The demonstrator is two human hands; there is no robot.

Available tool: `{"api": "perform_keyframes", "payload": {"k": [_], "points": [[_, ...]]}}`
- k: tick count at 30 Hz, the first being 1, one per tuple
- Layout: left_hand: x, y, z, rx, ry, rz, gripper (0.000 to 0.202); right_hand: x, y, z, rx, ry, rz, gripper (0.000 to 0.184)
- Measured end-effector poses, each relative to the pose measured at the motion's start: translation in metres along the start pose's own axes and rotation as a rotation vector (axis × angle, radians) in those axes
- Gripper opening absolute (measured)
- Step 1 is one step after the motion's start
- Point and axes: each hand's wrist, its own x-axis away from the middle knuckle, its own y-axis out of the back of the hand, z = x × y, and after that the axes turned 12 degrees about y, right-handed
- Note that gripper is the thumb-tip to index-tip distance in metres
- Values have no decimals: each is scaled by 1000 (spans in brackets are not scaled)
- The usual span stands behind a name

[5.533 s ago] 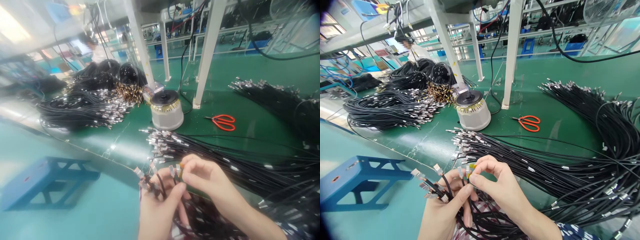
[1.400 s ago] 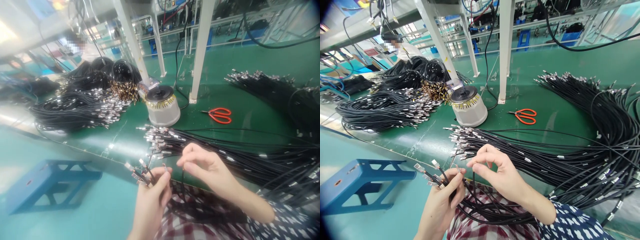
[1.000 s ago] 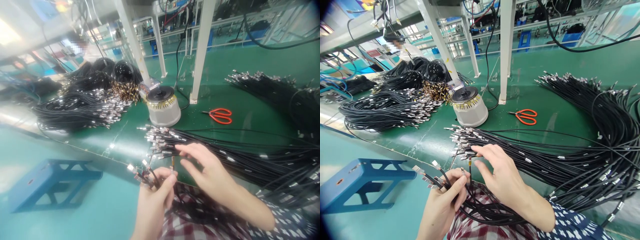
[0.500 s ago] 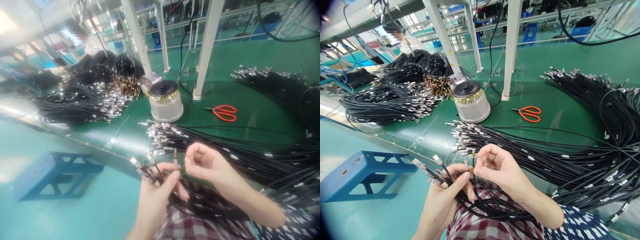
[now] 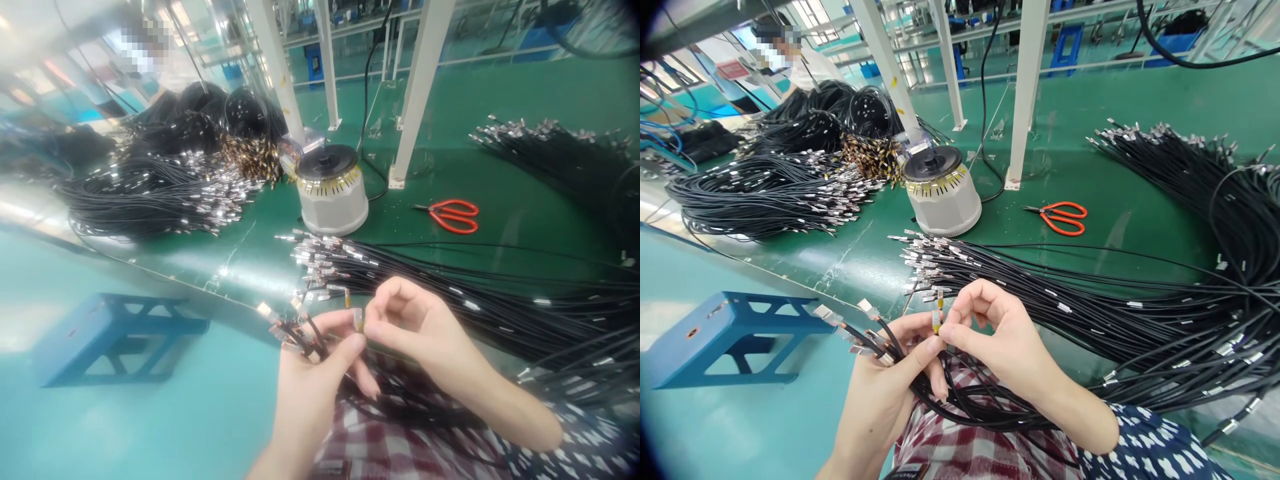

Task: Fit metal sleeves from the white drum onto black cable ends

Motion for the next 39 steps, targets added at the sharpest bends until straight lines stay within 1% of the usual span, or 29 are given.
{"api": "perform_keyframes", "payload": {"k": [2,5,7,9,13,17,21,26,31,34,39], "points": [[0,-1,-1,1,2,-10,15,0,2,0,51,27,-22,14],[0,-2,-2,19,-7,8,15,1,5,2,282,132,-38,2],[-1,-2,-2,19,-9,29,17,1,5,3,395,194,-15,5],[-2,-2,-2,11,-12,32,17,1,3,5,426,214,16,7],[-2,-2,-2,2,-14,14,14,0,-1,6,439,220,38,10],[-1,-1,-1,-10,24,13,7,-1,-3,7,441,229,52,14],[-1,-1,0,13,56,16,7,-2,-3,6,443,239,78,15],[-2,0,1,-3,46,22,7,-3,-2,3,448,276,107,15],[-3,3,3,-27,69,79,8,-6,-2,1,385,219,146,16],[-4,4,2,-1,82,82,9,-7,-1,-1,324,165,121,14],[-5,2,0,21,94,59,14,-4,6,-4,240,107,-7,21]]}}
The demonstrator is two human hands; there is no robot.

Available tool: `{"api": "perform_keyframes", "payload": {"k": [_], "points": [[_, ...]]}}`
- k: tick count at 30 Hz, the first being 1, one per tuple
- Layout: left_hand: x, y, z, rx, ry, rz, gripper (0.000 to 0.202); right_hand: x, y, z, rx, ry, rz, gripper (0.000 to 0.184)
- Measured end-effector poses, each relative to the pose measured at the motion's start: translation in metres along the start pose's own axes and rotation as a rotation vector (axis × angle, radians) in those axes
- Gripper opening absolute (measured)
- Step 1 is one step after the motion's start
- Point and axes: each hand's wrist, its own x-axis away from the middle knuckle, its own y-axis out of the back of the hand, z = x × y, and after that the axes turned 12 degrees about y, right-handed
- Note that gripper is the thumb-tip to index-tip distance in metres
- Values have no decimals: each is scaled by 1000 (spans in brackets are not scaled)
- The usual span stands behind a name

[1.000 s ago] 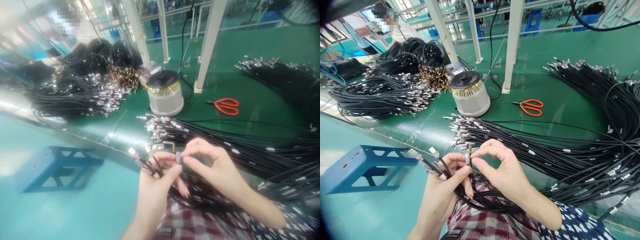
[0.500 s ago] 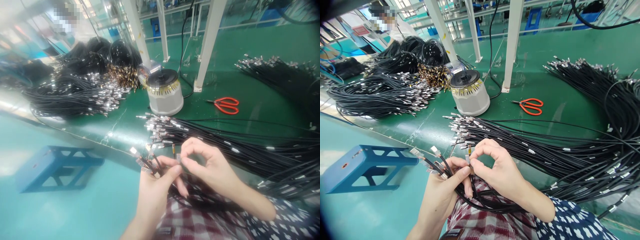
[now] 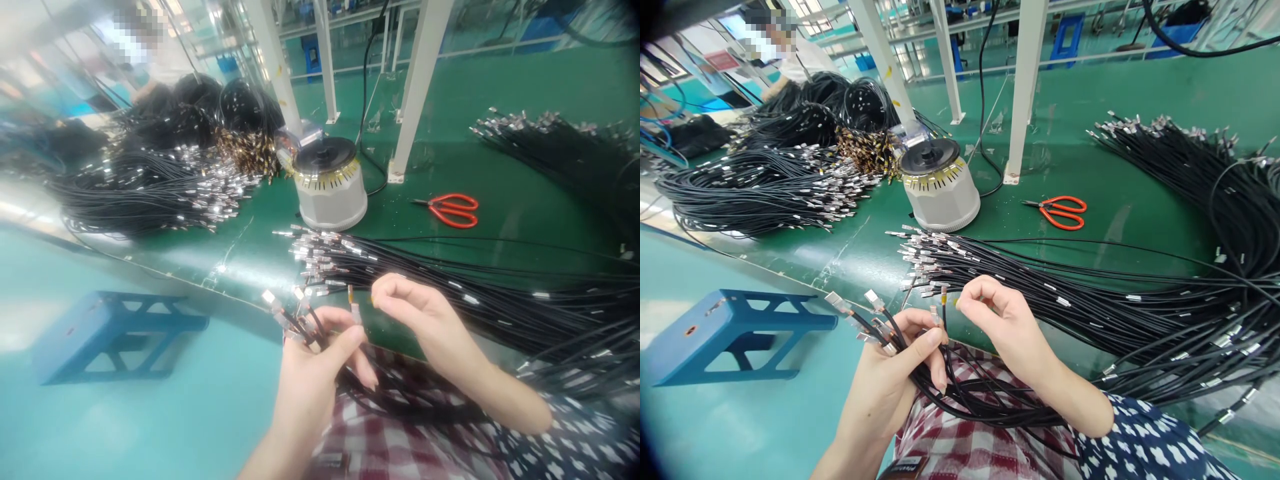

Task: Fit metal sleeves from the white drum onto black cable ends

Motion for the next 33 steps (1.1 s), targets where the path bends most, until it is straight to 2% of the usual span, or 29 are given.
{"api": "perform_keyframes", "payload": {"k": [3,6,12,33], "points": [[-1,0,0,-4,-6,-28,15,4,3,-2,-65,-11,-26,21],[-1,1,1,-30,-14,-29,13,6,4,-2,-87,-16,-15,11],[-5,3,3,-46,-41,-3,11,7,2,-1,-136,10,13,17],[-4,3,6,2,-71,8,18,5,-5,3,-17,56,-44,16]]}}
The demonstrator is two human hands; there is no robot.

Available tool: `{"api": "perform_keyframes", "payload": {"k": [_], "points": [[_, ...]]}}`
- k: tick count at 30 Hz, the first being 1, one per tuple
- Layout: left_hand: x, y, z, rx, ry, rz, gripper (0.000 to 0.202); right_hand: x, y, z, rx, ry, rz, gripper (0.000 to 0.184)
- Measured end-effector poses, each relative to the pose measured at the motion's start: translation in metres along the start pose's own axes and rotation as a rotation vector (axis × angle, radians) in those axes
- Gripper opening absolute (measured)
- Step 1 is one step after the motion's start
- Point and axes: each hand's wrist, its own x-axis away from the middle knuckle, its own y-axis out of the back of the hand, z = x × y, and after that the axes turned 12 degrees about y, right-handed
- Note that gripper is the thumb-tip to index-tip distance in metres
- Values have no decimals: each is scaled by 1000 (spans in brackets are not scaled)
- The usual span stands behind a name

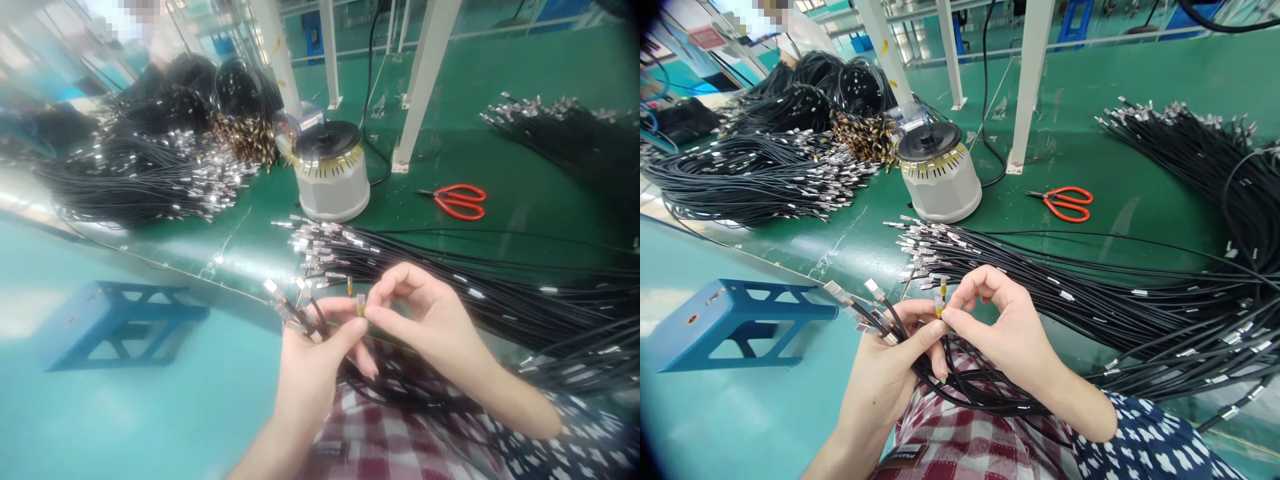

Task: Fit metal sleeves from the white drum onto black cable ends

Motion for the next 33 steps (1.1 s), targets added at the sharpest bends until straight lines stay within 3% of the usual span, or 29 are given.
{"api": "perform_keyframes", "payload": {"k": [15,23,33], "points": [[-2,0,2,0,-43,2,19,-1,-6,4,113,-4,-56,18],[-5,-2,-1,14,-35,23,4,-2,-5,6,117,-36,-40,20],[-9,6,-2,53,70,33,22,-4,-4,7,-7,-92,-8,19]]}}
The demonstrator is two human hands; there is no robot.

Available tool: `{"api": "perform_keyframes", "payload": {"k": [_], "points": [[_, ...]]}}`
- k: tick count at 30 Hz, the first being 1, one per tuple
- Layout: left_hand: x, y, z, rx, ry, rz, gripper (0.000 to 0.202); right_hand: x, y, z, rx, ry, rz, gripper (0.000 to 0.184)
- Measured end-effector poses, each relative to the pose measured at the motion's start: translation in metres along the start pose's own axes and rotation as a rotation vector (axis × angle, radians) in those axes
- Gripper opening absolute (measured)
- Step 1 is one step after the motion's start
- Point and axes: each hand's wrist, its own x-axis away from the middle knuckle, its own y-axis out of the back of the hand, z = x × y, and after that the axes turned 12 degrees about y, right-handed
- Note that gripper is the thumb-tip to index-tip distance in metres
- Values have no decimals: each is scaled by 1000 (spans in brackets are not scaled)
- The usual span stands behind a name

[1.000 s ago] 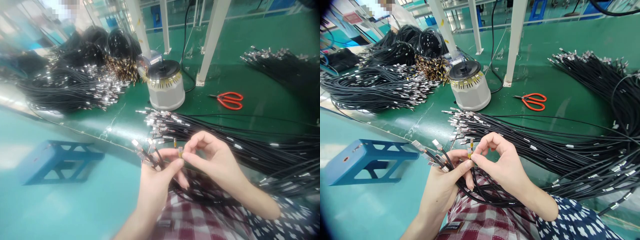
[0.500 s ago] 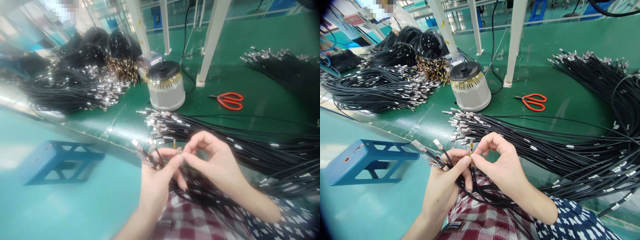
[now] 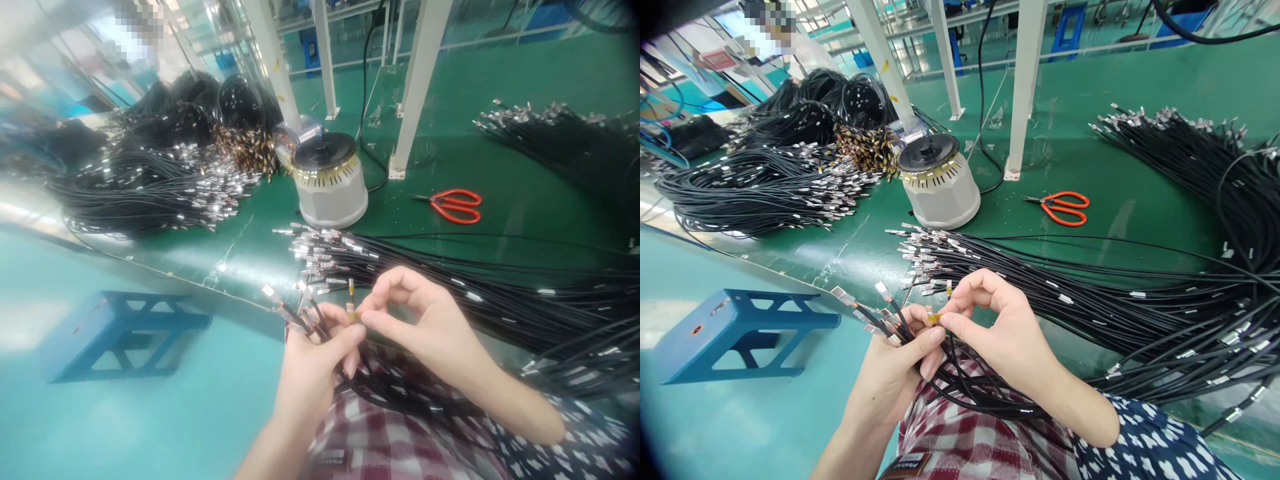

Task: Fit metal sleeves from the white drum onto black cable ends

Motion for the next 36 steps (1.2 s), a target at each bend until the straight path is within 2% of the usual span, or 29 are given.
{"api": "perform_keyframes", "payload": {"k": [4,8,12,18,22,27,31,36], "points": [[0,0,2,18,19,-20,19,1,-1,1,1,-21,-59,23],[2,-1,6,31,-18,-14,14,0,-2,1,-26,-80,-83,27],[2,-1,8,36,-46,10,9,-4,-3,-2,-173,-144,-54,30],[0,-1,8,18,-16,37,11,-6,-3,-11,-371,-118,-28,32],[0,-2,7,-17,-11,28,10,-2,-7,-12,-335,-65,-83,35],[1,-1,8,-64,-17,-43,19,0,-12,-4,-193,-27,-152,37],[3,1,9,-67,-51,-60,16,-2,-10,3,-118,-29,-93,33],[3,1,9,-95,-88,-28,7,-8,-7,-2,-266,-159,-7,38]]}}
